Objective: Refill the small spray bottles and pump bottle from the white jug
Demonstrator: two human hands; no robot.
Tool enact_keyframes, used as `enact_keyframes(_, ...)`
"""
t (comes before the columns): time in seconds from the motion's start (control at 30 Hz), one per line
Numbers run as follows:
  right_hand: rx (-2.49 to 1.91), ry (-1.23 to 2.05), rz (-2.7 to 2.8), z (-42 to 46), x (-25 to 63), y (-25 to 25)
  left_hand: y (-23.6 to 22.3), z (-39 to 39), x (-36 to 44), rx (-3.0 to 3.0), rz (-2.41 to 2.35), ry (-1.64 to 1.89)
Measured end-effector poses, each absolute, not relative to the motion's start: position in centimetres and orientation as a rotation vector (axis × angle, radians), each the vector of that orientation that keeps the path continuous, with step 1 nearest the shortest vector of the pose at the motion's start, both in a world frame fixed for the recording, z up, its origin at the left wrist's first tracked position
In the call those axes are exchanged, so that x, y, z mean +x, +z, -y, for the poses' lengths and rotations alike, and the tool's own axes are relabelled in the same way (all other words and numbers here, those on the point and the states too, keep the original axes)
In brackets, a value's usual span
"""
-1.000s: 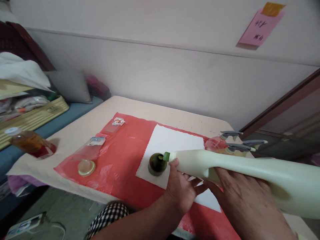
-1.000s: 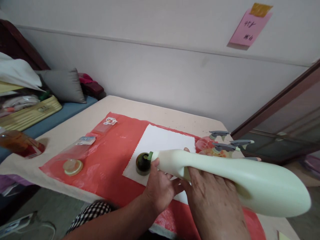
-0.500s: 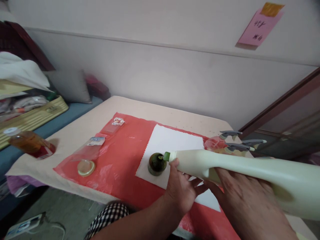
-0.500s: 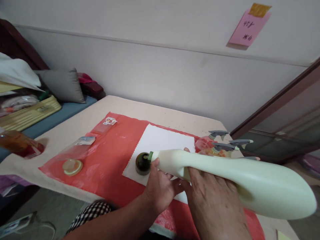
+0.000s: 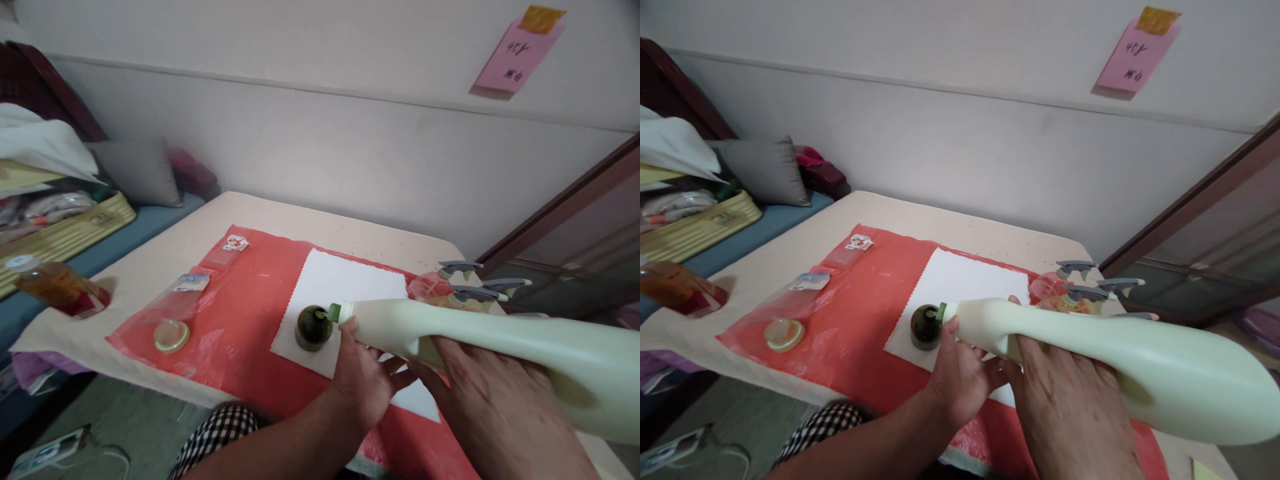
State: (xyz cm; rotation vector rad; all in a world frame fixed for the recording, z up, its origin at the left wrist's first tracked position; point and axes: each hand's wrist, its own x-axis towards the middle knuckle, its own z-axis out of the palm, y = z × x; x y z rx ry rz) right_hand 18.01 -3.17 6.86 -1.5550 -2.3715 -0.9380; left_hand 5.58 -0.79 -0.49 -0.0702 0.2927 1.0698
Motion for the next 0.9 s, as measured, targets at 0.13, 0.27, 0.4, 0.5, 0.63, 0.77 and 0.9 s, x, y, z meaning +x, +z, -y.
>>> enact_keyframes(0.13,-1.539,-0.948,2.382,3.21,17.88,7.21,-0.38,0.84,5.60,-0.059,-0.294,1.074)
enact_keyframes(0.27,-1.519,-0.941,2.362,3.23,17.94,7.22,-0.42,0.74,5.59,-0.066,-0.291,1.066)
enact_keyframes(0.4,-1.523,-0.941,2.362,3.22,17.97,7.14,-0.50,0.77,5.63,-0.072,-0.276,1.073)
enact_keyframes(0.5,-1.541,-0.948,2.360,3.28,17.96,7.12,-0.52,0.78,5.66,-0.073,-0.268,1.071)
enact_keyframes(0.63,-1.549,-0.914,2.369,3.37,17.95,7.15,-0.38,0.76,5.62,-0.068,-0.265,1.073)
enact_keyframes(0.77,-1.550,-0.936,2.362,3.31,18.09,7.29,-0.20,0.79,5.59,-0.055,-0.273,1.067)
enact_keyframes(0.9,-1.582,-0.941,2.381,3.25,18.22,7.38,-0.24,0.78,5.57,-0.042,-0.266,1.075)
